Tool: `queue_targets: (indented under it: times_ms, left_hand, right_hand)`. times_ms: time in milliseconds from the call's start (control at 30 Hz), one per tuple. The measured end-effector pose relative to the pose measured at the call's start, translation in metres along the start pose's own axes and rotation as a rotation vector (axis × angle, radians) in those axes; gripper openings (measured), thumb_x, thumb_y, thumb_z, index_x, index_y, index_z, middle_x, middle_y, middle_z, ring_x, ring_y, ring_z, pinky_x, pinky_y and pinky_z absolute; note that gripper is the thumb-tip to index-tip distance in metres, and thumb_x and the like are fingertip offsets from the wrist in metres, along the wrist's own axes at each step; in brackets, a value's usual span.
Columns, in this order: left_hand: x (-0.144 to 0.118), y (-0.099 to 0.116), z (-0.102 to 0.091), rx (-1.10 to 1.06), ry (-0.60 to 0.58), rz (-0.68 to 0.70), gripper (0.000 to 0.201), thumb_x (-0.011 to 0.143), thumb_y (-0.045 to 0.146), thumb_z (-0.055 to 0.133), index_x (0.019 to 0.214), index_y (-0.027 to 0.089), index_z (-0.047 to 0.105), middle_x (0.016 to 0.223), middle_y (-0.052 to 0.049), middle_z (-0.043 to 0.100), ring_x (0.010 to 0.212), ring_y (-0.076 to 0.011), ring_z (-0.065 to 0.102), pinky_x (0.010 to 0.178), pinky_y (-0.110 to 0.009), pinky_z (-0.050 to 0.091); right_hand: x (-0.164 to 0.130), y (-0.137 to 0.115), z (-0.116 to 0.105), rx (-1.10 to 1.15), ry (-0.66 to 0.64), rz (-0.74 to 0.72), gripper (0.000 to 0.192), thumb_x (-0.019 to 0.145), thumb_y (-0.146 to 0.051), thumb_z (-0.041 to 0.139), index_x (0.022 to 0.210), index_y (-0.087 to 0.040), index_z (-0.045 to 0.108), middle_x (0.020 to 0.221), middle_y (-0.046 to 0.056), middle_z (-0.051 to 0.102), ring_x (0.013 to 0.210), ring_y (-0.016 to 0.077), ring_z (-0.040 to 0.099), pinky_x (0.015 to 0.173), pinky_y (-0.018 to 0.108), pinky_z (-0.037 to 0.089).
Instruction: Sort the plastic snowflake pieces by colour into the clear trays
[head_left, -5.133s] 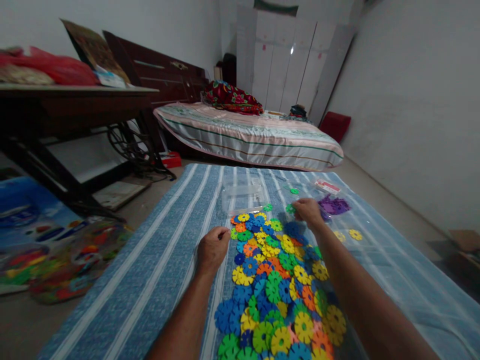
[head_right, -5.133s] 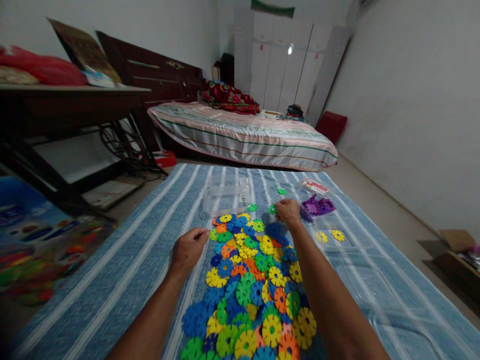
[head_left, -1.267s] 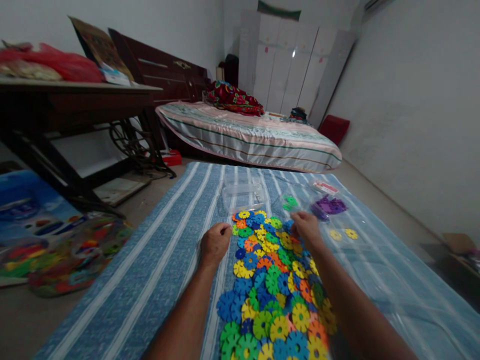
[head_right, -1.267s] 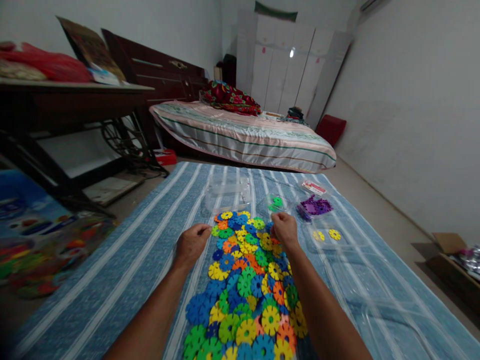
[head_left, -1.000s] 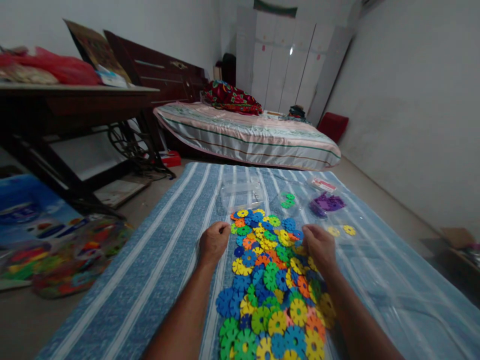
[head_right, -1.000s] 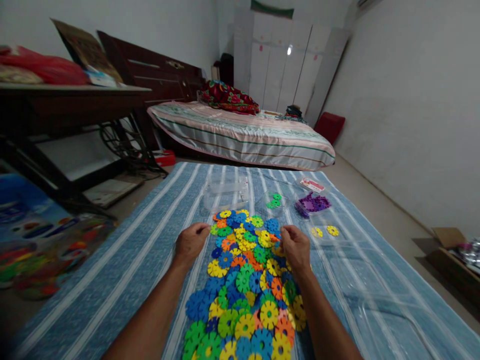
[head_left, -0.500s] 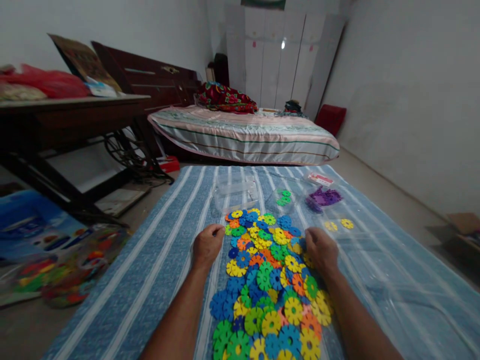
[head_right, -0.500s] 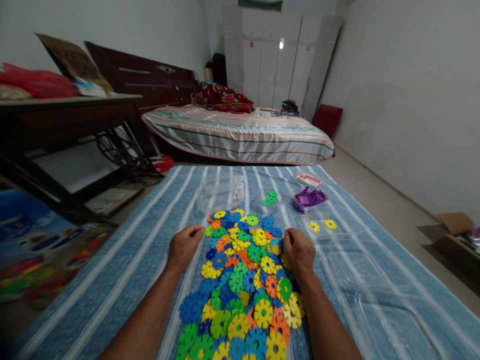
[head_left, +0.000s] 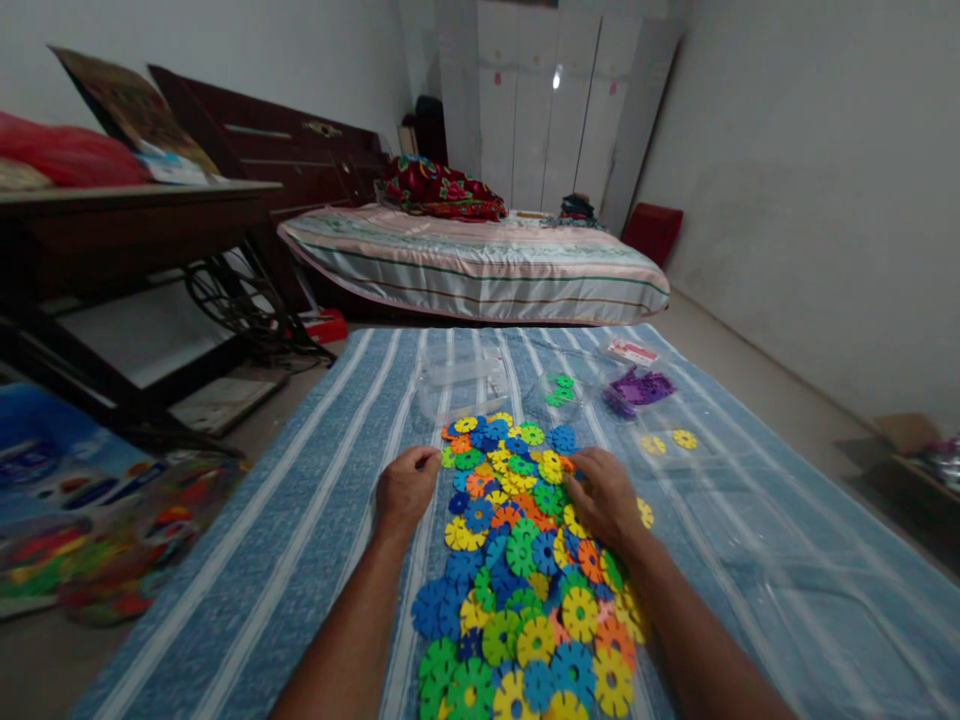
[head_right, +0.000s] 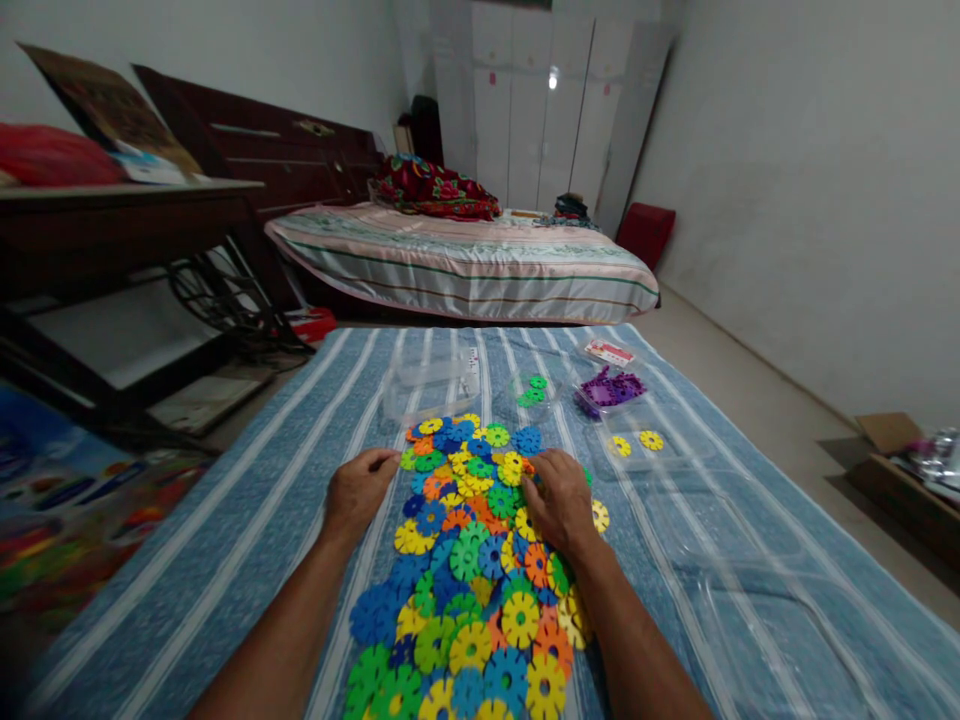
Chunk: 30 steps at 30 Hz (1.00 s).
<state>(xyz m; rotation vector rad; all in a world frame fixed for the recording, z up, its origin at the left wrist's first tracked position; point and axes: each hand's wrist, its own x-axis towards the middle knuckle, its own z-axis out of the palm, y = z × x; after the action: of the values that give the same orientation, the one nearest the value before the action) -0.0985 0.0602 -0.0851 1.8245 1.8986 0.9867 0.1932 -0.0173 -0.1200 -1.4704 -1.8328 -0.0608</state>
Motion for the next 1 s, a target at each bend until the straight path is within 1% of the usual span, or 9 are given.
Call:
queue_targets:
  times_ms: [67,167,267,367,467,567,700,833,1000]
  left_hand:
    - [0.000,0.000,0.000,-0.001,0.007,-0.008,0.025,0.077,0.037,0.051,0.081,0.022,0.072,0.087,-0.002,0.075,0.083,-0.0201,0.068,0.076,-0.026,0.049]
    - [0.000,0.001,0.001,-0.008,0.016,-0.013,0.024,0.077,0.037,0.052,0.080,0.023,0.072,0.088,-0.001,0.075,0.083,-0.0200,0.068,0.077,-0.026,0.049]
    - [0.000,0.000,0.001,-0.008,0.010,-0.014,0.025,0.077,0.037,0.052,0.080,0.023,0.072,0.089,-0.001,0.075,0.083,-0.0199,0.068,0.078,-0.026,0.049]
    - [0.000,-0.001,0.002,-0.008,0.016,-0.014,0.025,0.077,0.037,0.052,0.081,0.023,0.072,0.089,-0.001,0.076,0.083,-0.0197,0.068,0.077,-0.025,0.049]
    - [0.000,-0.001,0.002,-0.013,0.022,-0.005,0.024,0.077,0.037,0.052,0.080,0.024,0.072,0.087,0.000,0.076,0.083,-0.0194,0.068,0.077,-0.025,0.049]
    - [0.001,-0.001,0.002,-0.007,0.018,-0.003,0.025,0.077,0.038,0.052,0.080,0.024,0.072,0.086,0.000,0.076,0.082,-0.0195,0.068,0.075,-0.025,0.049]
    - [0.001,-0.001,0.001,0.009,0.021,-0.001,0.026,0.077,0.039,0.051,0.080,0.023,0.071,0.086,-0.001,0.075,0.081,-0.0197,0.068,0.075,-0.025,0.049]
    - [0.001,-0.001,0.001,0.003,0.007,-0.001,0.026,0.077,0.039,0.051,0.081,0.023,0.071,0.087,-0.001,0.075,0.083,-0.0199,0.069,0.075,-0.026,0.048]
    - [0.001,-0.001,0.000,0.006,-0.005,-0.019,0.027,0.078,0.039,0.050,0.082,0.024,0.071,0.085,-0.001,0.075,0.083,-0.0201,0.069,0.073,-0.026,0.047]
  right_hand:
    - [0.000,0.002,0.001,-0.005,-0.023,0.050,0.021,0.090,-0.030,0.050,0.096,-0.018,0.066,0.093,0.008,0.067,0.090,0.0215,0.058,0.084,0.035,0.045]
    - [0.000,0.002,0.001,-0.016,-0.032,0.096,0.022,0.089,-0.029,0.049,0.097,-0.018,0.067,0.092,0.008,0.067,0.090,0.0213,0.059,0.083,0.034,0.044]
    - [0.000,0.000,0.001,-0.022,-0.039,0.097,0.022,0.089,-0.030,0.050,0.096,-0.018,0.067,0.093,0.009,0.068,0.090,0.0218,0.060,0.083,0.034,0.045]
    - [0.000,-0.001,0.000,-0.030,-0.023,0.073,0.024,0.089,-0.032,0.051,0.097,-0.018,0.068,0.100,0.010,0.068,0.094,0.0227,0.060,0.086,0.036,0.046]
    - [0.002,-0.001,0.001,-0.031,-0.032,0.034,0.027,0.089,-0.034,0.052,0.104,-0.019,0.068,0.108,0.011,0.066,0.100,0.0236,0.059,0.089,0.038,0.047]
    - [0.006,-0.002,0.004,-0.055,-0.064,-0.005,0.034,0.091,-0.040,0.053,0.114,-0.019,0.066,0.119,0.013,0.063,0.114,0.0273,0.055,0.097,0.044,0.044]
    - [0.010,-0.009,0.007,-0.148,-0.162,-0.006,0.042,0.091,-0.048,0.053,0.119,-0.019,0.063,0.132,0.016,0.056,0.127,0.0324,0.045,0.103,0.050,0.040]
    - [0.011,-0.012,0.007,-0.180,-0.201,0.008,0.036,0.092,-0.045,0.054,0.117,-0.022,0.065,0.133,0.015,0.055,0.125,0.0325,0.046,0.102,0.051,0.040]
    - [0.010,-0.009,0.008,-0.082,-0.176,0.003,0.026,0.090,-0.041,0.058,0.101,-0.022,0.071,0.125,0.013,0.061,0.125,0.0302,0.048,0.102,0.048,0.041]
